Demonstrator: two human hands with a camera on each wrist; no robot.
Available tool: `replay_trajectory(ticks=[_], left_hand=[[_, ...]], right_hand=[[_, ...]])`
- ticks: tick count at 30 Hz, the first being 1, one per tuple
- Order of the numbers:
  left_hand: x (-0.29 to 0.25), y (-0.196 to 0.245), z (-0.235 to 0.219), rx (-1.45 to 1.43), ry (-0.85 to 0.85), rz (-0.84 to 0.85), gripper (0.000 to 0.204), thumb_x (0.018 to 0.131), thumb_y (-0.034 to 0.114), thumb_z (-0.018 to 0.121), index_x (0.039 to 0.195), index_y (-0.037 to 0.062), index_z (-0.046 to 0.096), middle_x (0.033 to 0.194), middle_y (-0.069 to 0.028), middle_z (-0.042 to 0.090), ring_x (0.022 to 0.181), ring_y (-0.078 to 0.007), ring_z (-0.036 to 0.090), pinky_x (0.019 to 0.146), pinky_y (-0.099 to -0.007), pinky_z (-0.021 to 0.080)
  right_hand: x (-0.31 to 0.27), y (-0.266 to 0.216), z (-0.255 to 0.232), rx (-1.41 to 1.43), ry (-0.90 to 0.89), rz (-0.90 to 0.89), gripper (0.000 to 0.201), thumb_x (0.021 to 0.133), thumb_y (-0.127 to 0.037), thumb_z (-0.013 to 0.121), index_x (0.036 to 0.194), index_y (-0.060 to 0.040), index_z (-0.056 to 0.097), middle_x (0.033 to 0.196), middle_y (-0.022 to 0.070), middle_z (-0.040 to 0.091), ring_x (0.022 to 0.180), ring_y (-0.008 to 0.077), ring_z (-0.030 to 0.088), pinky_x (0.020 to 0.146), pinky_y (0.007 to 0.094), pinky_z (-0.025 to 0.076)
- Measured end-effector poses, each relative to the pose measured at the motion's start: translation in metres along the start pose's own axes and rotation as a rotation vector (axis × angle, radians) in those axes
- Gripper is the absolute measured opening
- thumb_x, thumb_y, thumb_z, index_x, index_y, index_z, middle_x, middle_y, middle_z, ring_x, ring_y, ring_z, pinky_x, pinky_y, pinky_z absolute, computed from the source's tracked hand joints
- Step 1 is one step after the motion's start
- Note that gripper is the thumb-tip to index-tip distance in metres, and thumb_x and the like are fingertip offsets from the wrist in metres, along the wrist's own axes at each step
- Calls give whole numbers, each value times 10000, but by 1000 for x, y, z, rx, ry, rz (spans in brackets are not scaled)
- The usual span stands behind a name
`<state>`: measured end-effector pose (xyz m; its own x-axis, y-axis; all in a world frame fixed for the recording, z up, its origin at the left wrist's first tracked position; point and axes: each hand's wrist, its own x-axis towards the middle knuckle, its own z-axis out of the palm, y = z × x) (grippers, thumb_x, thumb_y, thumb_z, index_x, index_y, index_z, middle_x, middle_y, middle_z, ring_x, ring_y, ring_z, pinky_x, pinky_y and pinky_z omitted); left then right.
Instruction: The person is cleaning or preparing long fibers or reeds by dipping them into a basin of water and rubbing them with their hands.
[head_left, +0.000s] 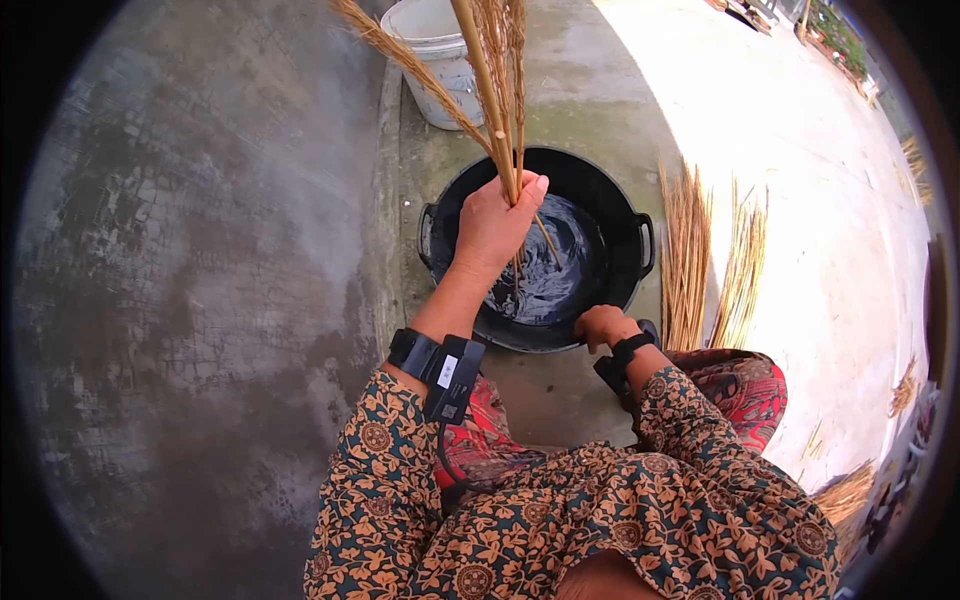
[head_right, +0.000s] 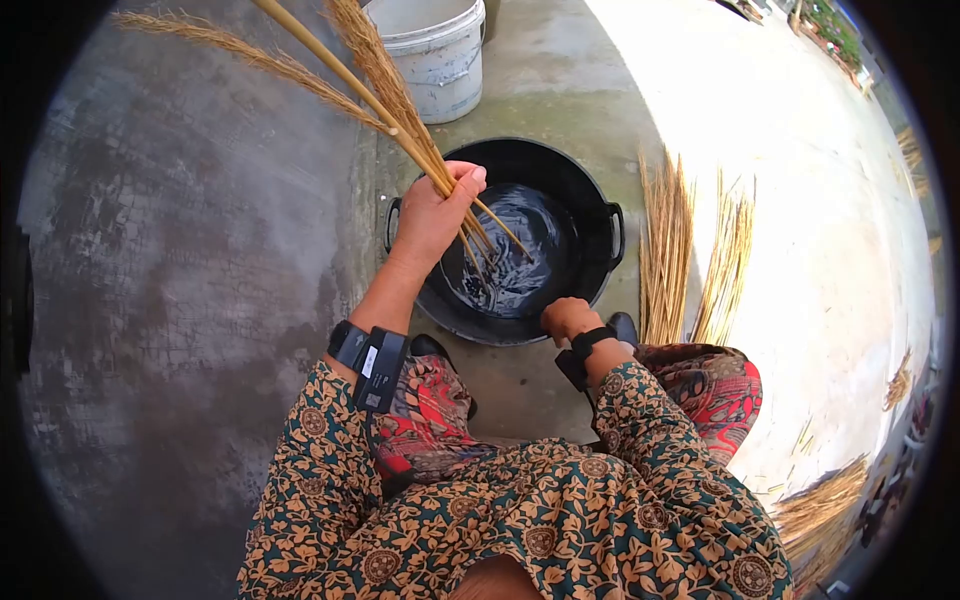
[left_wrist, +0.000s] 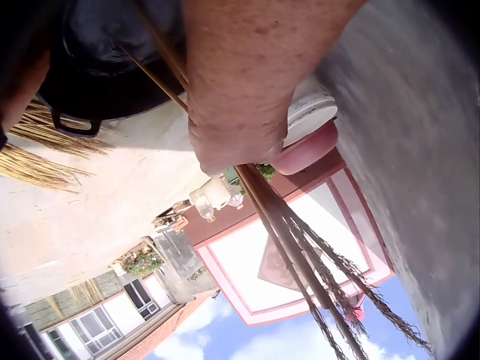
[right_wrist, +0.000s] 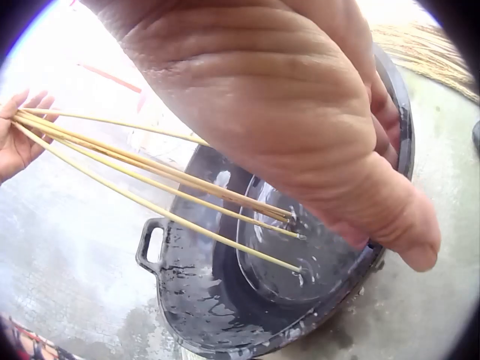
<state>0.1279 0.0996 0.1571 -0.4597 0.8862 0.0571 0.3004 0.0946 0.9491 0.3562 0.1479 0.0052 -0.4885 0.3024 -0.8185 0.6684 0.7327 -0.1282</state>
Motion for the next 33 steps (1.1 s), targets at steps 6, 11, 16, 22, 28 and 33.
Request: replay_trajectory(ticks=[6,11,16,22,28,33], left_hand=[[-3,10,0,-331,72,-28,181,882,88,559,1035,-8,556,924,-74,624,872,-122,608,779,-236,478],[-6,22,-3,-398,210,15,135,909,61,518,1029,0,534,888,-63,613,846,-116,599,778,-242,486],[-5,20,-1,-204,201,56,148,950,133,483,1001,8,545,821,-37,607,806,-103,590,750,-238,480],[-1,26,1,-326,267,95,192,975,175,448,1004,8,538,711,-26,560,685,-118,587,698,-258,499],[2,36,-10,-363,404,170,205,979,197,449,1020,11,527,677,-10,502,686,-120,570,704,-271,505],[6,21,-16,-360,423,83,200,955,200,506,1018,17,555,700,3,512,675,-85,557,657,-238,488]], right_hand=[[58,36,-21,1316,66,-65,515,823,-314,657,1279,-165,468,1102,17,573,971,192,543,789,404,464],[172,99,10,2176,519,491,316,911,-287,513,1189,-143,468,1020,32,550,900,191,546,762,391,456],[228,85,56,1980,498,511,122,874,-231,569,946,-138,539,754,12,562,672,162,555,618,325,453],[194,59,18,2166,437,218,85,867,-220,603,872,-147,559,697,2,575,546,122,555,478,269,450],[252,109,70,1743,1041,436,211,903,-267,547,957,-73,611,762,29,601,720,151,583,646,275,446],[236,85,63,1910,880,580,218,911,-279,533,904,-72,601,742,21,593,680,150,566,648,296,455]])
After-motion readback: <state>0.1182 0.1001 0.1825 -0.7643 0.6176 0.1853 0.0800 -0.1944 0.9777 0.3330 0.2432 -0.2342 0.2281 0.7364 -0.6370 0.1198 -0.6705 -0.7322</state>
